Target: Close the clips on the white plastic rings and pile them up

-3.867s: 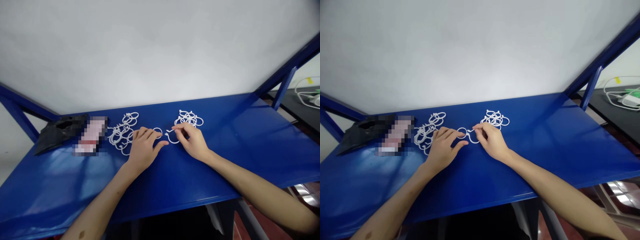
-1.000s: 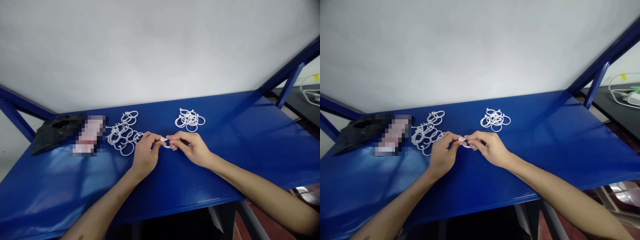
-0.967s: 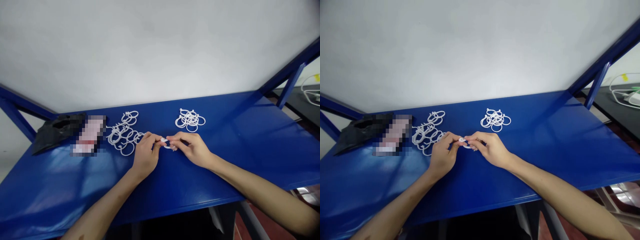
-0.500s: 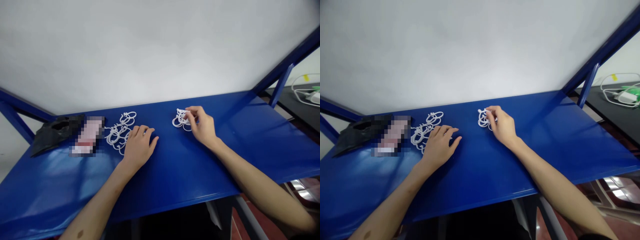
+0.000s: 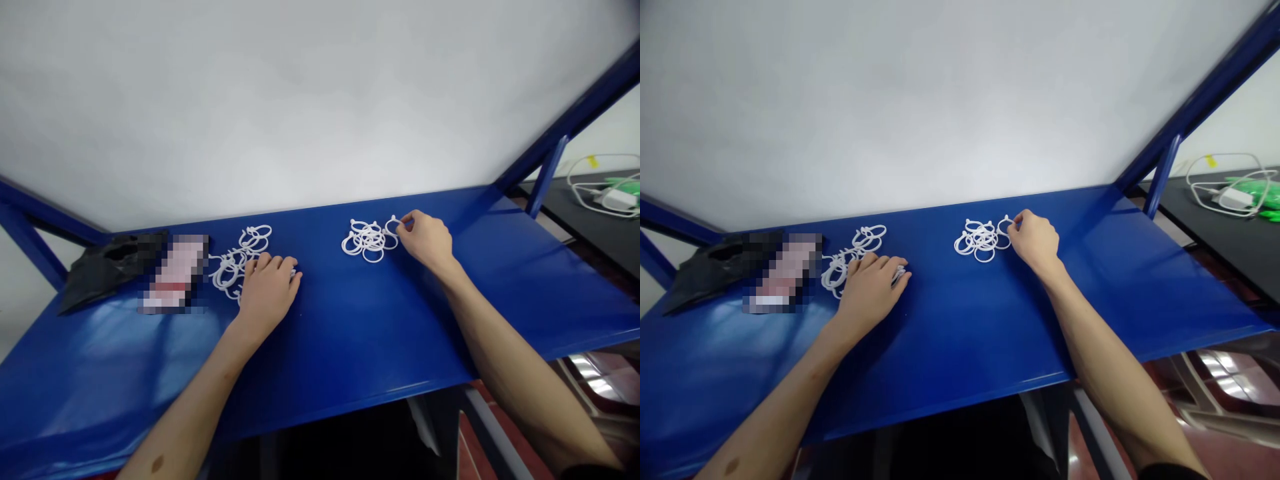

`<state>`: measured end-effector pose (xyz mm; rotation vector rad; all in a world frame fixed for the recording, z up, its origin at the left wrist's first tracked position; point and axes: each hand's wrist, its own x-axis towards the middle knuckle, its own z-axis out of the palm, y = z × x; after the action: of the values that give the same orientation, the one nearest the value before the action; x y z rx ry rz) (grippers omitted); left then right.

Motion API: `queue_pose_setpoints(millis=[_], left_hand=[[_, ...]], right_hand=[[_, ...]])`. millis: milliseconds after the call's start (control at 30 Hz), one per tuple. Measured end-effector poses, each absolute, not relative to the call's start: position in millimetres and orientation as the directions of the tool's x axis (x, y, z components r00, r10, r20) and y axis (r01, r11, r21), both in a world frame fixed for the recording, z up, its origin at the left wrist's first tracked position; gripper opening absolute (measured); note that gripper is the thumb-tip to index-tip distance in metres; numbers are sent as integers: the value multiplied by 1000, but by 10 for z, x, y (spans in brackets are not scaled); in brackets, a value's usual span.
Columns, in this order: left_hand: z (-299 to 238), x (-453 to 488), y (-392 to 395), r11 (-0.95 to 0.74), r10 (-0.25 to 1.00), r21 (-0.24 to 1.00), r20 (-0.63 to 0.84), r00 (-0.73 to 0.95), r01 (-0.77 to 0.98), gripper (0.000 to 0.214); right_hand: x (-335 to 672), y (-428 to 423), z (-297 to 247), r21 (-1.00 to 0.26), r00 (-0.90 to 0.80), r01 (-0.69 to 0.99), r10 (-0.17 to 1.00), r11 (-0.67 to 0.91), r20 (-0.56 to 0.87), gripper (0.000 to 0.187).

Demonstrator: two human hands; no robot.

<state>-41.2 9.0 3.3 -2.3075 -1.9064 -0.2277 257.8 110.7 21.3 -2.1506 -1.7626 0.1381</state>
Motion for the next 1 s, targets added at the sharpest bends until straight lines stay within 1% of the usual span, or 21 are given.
queue_pose_setpoints(millis=[133, 267, 433, 533, 633, 667, 733, 800, 867, 933, 1000], left_hand=[[44, -400, 86, -167, 958, 41, 241, 152, 985, 27], [54, -389, 69, -145, 947, 95, 301, 111, 985, 25], [67, -385, 72, -152, 925, 171, 371, 80, 974, 24], [72, -382, 93, -136, 918, 227, 394, 37, 964, 23], [91, -367, 107, -126, 912, 295, 411, -7, 947, 22], [102, -359, 106, -133, 910, 328, 413, -16, 935, 22], [131, -346, 96, -165, 913, 412, 408, -20, 896, 23], [162, -338, 80, -202, 924, 530, 382, -19, 823, 26], [185, -335, 64, -217, 947, 678, 322, -18, 703, 29], [197, -328, 51, -204, 969, 807, 246, -2, 554, 31], [199, -314, 42, -175, 984, 885, 177, 35, 431, 32]], right_hand=[[2564, 1129, 157, -274, 185, 949, 979, -154, 90, 26], [2538, 1124, 146, -252, 177, 956, 980, -150, 89, 30], [2556, 1123, 106, -213, 146, 971, 974, -108, 173, 35], [2568, 1118, 95, -213, 109, 976, 952, -48, 286, 34], [2505, 1049, 134, -228, 36, 970, 880, 83, 473, 32], [2458, 1003, 153, -234, -13, 959, 854, 157, 520, 31], [2328, 878, 183, -253, -158, 901, 811, 351, 563, 28], [2169, 724, 184, -313, -329, 780, 780, 542, 532, 26], [2019, 573, 153, -410, -473, 622, 738, 667, 482, 27], [1912, 451, 106, -500, -571, 496, 700, 710, 428, 34], [1857, 371, 70, -571, -612, 427, 689, 701, 388, 39]])
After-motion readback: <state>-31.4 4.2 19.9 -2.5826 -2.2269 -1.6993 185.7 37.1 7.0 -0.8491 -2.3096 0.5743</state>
